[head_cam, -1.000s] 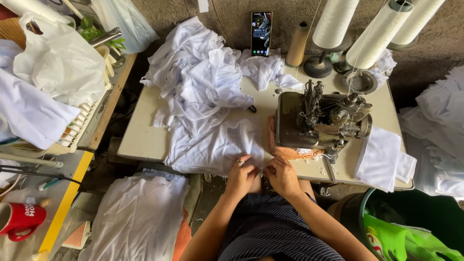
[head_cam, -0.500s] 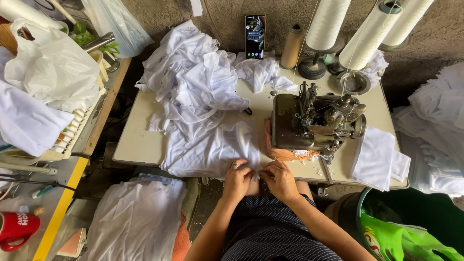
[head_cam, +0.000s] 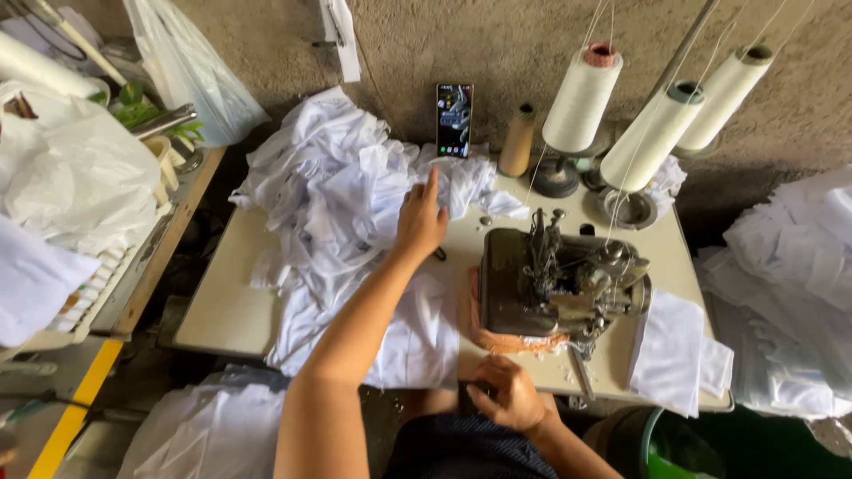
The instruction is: The person is picking up, unfolding, and arranging white fabric pieces on a table next to a sewing machine.
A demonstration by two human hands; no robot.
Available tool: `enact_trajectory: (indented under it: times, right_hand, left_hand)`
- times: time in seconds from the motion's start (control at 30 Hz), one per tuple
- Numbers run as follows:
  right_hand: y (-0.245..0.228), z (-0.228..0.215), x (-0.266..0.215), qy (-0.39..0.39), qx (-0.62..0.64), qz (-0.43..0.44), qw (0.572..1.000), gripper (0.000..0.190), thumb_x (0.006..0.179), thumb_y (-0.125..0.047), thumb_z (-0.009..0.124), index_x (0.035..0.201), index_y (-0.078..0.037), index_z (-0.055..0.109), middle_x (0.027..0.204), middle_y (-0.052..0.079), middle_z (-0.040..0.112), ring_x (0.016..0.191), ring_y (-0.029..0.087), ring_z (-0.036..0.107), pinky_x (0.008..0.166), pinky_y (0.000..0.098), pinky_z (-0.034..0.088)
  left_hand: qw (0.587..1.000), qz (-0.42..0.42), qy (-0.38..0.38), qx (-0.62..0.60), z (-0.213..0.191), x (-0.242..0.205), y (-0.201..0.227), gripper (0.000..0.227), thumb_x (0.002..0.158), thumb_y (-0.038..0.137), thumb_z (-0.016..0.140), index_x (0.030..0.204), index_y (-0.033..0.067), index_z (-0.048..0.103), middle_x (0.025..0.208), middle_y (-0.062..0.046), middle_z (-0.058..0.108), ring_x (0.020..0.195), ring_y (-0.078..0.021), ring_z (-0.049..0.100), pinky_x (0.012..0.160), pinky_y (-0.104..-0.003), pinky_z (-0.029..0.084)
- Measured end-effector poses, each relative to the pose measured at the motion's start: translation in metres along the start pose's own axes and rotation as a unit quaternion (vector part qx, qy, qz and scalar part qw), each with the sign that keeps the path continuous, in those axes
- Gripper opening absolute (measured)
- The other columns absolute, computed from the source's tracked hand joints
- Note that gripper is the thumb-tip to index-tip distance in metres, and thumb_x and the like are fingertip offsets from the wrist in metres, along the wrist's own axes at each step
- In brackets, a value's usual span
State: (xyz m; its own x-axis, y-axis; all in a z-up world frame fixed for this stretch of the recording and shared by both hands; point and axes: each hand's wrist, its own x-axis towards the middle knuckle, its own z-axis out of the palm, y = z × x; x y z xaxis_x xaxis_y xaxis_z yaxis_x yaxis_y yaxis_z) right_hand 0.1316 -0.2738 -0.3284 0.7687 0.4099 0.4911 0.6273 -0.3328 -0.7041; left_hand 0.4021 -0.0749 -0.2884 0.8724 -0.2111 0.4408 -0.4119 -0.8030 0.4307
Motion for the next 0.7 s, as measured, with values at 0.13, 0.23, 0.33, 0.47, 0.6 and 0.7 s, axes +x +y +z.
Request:
enact_trajectory:
  times: [0.13,0.23,0.33,0.47,0.6,0.7]
  right_hand:
    - [0.007,0.001,-0.001,-0.003,-0.011,0.03,1.0,0.017,0.087,-0.026,0.07,0.086,-0.009,0.074,0.082,0.006,0.07,0.069,0.023,0.068,0.064,0.0345,0.056]
    - [0.01,-0.002,0.001,-0.003,0.007,0.023,1.0,0.018,0.088,-0.026,0.068,0.086,-0.009,0.073,0.082,0.006,0.069,0.069,0.023,0.067,0.064,0.0353,0.056]
    - [0.025,0.001,-0.008,-0.016,0.048,0.076,0.996,0.022,0.087,-0.029,0.073,0.084,-0.007,0.073,0.086,0.01,0.071,0.071,0.026,0.068,0.064,0.0373,0.054]
    - [0.043,0.007,-0.017,-0.031,0.026,0.087,0.995,0.024,0.092,-0.031,0.076,0.085,-0.008,0.077,0.089,0.008,0.07,0.081,0.023,0.07,0.072,0.0362,0.057]
    - [0.052,0.013,-0.021,-0.021,0.047,0.08,0.996,0.029,0.094,-0.037,0.076,0.085,-0.009,0.078,0.087,0.007,0.072,0.081,0.022,0.068,0.071,0.0365,0.055]
    - [0.046,0.012,-0.018,-0.012,0.039,0.088,0.995,0.024,0.093,-0.03,0.074,0.082,-0.009,0.078,0.084,0.005,0.072,0.082,0.021,0.068,0.072,0.0356,0.056]
  left_hand:
    - [0.999,0.014,-0.006,0.032,0.044,0.11,-0.027,0.089,0.092,0.013,0.065,0.164,0.0083,0.013,0.12,-0.024,0.063,0.106,-0.0436,0.059,0.088,-0.051,0.051]
    - [0.991,-0.063,-0.087,0.084,0.055,0.162,-0.026,0.101,0.09,0.019,0.074,0.165,0.0117,0.006,0.123,-0.021,0.061,0.112,-0.0407,0.058,0.093,-0.049,0.051]
    - [0.971,-0.15,-0.165,0.091,0.051,0.186,-0.019,0.096,0.096,0.015,0.066,0.166,0.0142,0.0,0.132,-0.021,0.06,0.119,-0.0401,0.057,0.092,-0.048,0.052]
    - [0.964,-0.175,-0.166,0.11,0.066,0.201,-0.03,0.108,0.091,0.017,0.074,0.166,0.0165,-0.004,0.133,-0.02,0.059,0.119,-0.0379,0.058,0.093,-0.048,0.052]
    - [0.967,-0.177,-0.137,0.125,0.08,0.207,-0.044,0.108,0.089,0.018,0.074,0.166,0.02,-0.003,0.127,-0.019,0.062,0.114,-0.0366,0.059,0.092,-0.047,0.051]
    - [0.971,-0.165,-0.115,0.125,0.086,0.207,-0.052,0.113,0.087,0.023,0.081,0.166,0.022,0.0,0.123,-0.02,0.063,0.112,-0.0369,0.06,0.091,-0.048,0.05]
